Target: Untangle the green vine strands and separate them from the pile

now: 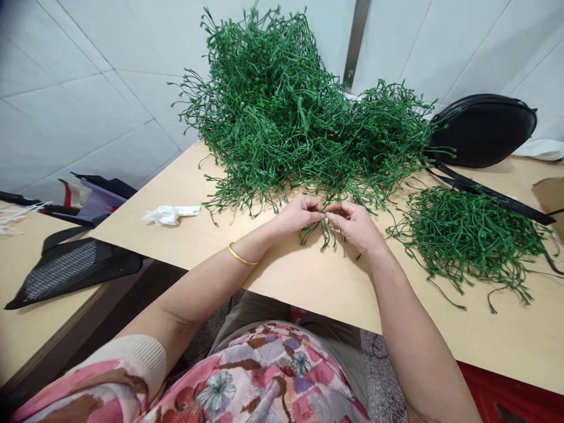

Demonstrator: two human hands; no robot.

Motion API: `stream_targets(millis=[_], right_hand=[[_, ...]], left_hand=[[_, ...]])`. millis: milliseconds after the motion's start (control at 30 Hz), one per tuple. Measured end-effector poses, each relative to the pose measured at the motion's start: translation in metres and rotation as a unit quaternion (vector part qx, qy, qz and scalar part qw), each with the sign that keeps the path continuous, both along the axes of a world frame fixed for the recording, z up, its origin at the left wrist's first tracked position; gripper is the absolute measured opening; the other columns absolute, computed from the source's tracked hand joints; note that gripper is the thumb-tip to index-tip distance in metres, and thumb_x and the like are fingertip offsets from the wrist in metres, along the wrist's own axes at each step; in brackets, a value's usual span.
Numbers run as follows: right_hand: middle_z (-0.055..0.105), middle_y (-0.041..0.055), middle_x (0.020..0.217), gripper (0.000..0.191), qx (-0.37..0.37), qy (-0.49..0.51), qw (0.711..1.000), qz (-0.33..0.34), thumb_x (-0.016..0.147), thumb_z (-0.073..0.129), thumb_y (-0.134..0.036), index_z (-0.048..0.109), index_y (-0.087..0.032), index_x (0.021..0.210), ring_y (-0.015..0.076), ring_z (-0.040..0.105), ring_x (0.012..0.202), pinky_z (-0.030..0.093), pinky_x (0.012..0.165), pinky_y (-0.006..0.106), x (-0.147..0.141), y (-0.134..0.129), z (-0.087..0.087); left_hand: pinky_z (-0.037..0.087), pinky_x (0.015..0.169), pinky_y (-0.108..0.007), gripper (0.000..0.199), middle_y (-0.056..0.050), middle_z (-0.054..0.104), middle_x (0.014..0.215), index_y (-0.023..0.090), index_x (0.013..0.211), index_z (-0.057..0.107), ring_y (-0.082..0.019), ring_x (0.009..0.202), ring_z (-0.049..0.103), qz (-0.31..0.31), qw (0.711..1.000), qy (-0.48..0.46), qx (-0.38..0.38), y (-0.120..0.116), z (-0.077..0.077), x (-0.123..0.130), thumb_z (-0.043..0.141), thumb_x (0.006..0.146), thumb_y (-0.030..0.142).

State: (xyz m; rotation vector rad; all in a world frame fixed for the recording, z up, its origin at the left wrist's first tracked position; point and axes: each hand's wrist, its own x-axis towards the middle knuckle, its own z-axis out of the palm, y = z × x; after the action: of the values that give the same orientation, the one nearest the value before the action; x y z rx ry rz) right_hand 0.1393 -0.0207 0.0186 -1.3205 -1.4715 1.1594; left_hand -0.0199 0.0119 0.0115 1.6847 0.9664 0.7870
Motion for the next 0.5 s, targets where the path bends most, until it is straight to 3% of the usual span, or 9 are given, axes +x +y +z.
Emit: stream_targets(millis=[300, 400, 500], right_hand=[[0.049, -0.0028, 0.05, 0.016, 0.02, -0.164, 0.986, -0.029, 0.064, 0.059, -0.032, 0.063, -0.016, 0.067, 0.0089, 0.036, 0.044, 0.029, 0.046, 0.026, 0.0002, 0.0011, -0.0027], [0.05, -0.0019, 0.047, 0.015, 0.0, -0.222, 0.975, -0.023, 0.065, 0.057, -0.032, 0.062, -0.017, 0.066, 0.0108, 0.039, 0.044, 0.03, 0.047, 0.027, 0.0027, 0.0017, -0.0029], [0.054, 0.0002, 0.05, 0.011, 0.036, -0.287, 0.956, -0.047, 0.064, 0.056, -0.028, 0.062, -0.019, 0.064, 0.014, 0.046, 0.05, 0.033, 0.051, 0.028, 0.0042, 0.0026, -0.003]], left_hand=[[0.027, 0.054, -0.023, 0.008, 0.004, 0.044, 0.052, 0.014, 0.056, 0.054, -0.007, 0.054, 0.037, 0.025, 0.996, 0.065, 0.048, 0.0065, -0.0078, 0.0021, 0.055, 0.063, 0.016], [0.029, 0.056, -0.023, 0.007, 0.003, 0.048, 0.054, 0.014, 0.057, 0.055, -0.008, 0.056, 0.04, 0.033, 0.994, 0.082, 0.057, 0.0076, -0.0081, 0.0032, 0.055, 0.063, 0.017], [0.029, 0.056, -0.023, 0.008, 0.003, 0.047, 0.054, 0.014, 0.057, 0.055, -0.009, 0.056, 0.039, 0.029, 0.994, 0.085, 0.057, 0.0086, -0.009, 0.0036, 0.056, 0.063, 0.019]])
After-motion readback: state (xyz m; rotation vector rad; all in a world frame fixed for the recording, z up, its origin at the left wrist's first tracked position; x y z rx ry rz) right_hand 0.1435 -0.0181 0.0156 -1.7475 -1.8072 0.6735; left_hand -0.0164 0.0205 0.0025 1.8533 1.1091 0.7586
